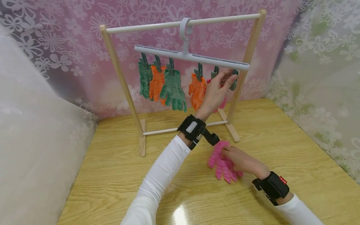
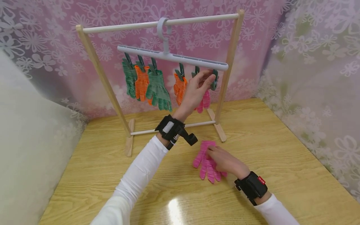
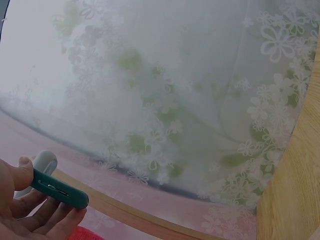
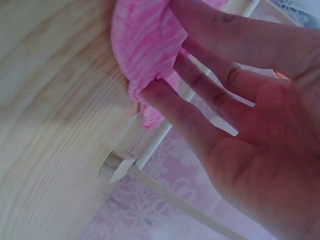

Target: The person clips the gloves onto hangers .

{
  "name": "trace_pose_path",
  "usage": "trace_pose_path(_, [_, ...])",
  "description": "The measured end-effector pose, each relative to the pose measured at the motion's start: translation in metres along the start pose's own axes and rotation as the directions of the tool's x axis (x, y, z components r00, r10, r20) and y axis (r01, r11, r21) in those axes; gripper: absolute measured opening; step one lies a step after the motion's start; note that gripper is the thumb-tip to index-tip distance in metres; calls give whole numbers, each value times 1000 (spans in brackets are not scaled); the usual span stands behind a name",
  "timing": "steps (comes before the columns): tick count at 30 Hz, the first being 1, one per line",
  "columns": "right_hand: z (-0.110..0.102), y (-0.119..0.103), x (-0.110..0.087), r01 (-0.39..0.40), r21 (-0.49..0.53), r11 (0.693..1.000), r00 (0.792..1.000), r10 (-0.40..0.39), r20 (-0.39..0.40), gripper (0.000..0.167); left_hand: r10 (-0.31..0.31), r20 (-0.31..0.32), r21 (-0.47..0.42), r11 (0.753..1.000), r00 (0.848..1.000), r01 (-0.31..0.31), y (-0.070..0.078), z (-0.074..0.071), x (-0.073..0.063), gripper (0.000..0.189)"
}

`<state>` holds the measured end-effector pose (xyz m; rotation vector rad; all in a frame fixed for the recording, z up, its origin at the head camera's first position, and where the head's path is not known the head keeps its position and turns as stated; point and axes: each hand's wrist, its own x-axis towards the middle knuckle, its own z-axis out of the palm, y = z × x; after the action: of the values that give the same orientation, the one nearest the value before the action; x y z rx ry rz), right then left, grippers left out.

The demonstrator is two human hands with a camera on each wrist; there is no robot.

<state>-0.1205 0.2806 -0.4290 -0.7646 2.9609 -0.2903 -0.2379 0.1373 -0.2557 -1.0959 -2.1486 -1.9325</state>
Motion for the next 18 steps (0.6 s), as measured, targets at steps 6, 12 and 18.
trace_pose_path(6, [-1, 1, 10, 11, 70, 998, 999, -13, 29, 50, 1, 8, 5, 1000, 1000, -1, 2, 0, 2, 42])
trace_pose_path(12, [-11, 15, 15, -136, 184, 973, 976, 164, -144, 25, -5, 8, 0, 1000, 1000, 5, 2, -1, 3, 43])
trace_pose_path(18, [-15, 31, 33, -361, 145, 921, 918, 379, -119, 32, 5, 4, -3, 1000, 1000, -5, 0, -1, 2, 41])
